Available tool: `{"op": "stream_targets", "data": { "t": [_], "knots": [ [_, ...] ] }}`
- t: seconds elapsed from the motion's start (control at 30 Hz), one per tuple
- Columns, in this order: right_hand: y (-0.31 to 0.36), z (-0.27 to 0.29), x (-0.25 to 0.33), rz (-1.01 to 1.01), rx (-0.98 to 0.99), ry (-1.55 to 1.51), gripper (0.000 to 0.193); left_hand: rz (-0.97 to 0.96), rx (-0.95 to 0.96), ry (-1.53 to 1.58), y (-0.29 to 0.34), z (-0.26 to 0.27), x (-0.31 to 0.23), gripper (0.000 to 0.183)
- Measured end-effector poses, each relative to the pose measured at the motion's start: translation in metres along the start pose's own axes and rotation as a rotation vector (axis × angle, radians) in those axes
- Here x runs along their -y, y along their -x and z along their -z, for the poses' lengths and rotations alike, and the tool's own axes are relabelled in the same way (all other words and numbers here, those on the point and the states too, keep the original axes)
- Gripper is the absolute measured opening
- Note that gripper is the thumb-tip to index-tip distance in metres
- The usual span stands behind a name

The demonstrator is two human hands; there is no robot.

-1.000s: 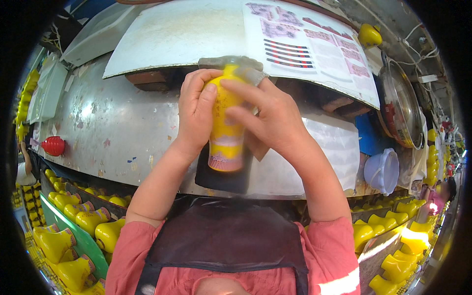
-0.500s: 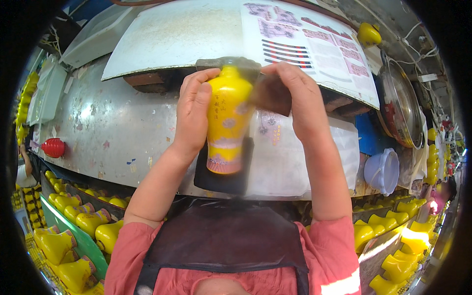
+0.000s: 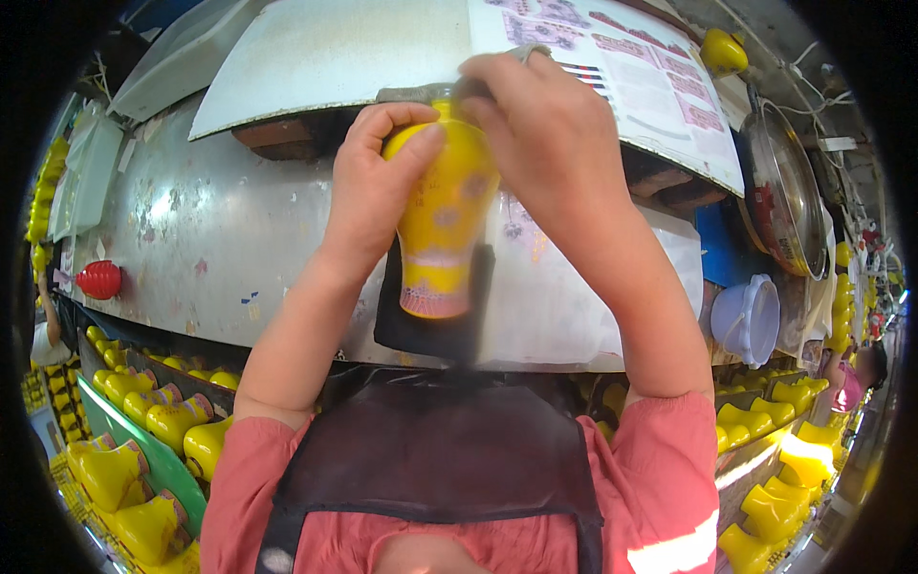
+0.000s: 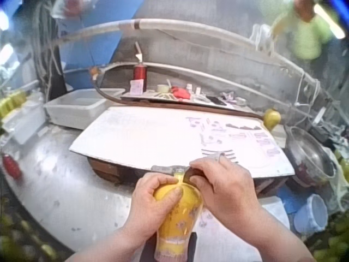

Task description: The person applies small decorative stickers to the surface of a yellow ceramic vase, smoothing each sticker with fingers. The person then places a circular seal sticker over the vase's neck and cap area.

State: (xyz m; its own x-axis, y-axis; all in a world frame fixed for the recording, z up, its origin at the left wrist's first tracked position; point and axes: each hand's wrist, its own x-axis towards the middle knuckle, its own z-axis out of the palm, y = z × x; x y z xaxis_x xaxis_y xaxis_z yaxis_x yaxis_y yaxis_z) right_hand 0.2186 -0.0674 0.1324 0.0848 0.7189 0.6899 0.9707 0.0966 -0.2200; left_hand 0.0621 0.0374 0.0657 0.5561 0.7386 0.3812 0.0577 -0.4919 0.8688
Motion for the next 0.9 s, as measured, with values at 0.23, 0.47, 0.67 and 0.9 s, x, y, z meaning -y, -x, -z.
{"op": "stream_targets", "data": {
  "t": [0.23, 0.47, 0.67, 0.9],
  "knots": [
    [0.052, 0.010, 0.036, 0.397, 0.029, -0.127, 0.035, 0.238, -0.013, 0.449, -0.004, -0.003, 0.010, 0.022],
    [0.063, 0.011, 0.067, 0.291, -0.022, -0.010, 0.027, 0.347, -0.013, 0.646, -0.001, 0.004, -0.001, 0.024],
    [0.077, -0.007, 0.115, 0.477, 0.226, -0.049, 0.010, 0.366, -0.002, 0.701, 0.001, 0.009, -0.008, 0.024],
    [0.065, -0.008, 0.119, 0.429, 0.501, -0.202, 0.006, 0.322, 0.054, 0.700, 0.007, 0.017, -0.005, 0.027]
  ]
}}
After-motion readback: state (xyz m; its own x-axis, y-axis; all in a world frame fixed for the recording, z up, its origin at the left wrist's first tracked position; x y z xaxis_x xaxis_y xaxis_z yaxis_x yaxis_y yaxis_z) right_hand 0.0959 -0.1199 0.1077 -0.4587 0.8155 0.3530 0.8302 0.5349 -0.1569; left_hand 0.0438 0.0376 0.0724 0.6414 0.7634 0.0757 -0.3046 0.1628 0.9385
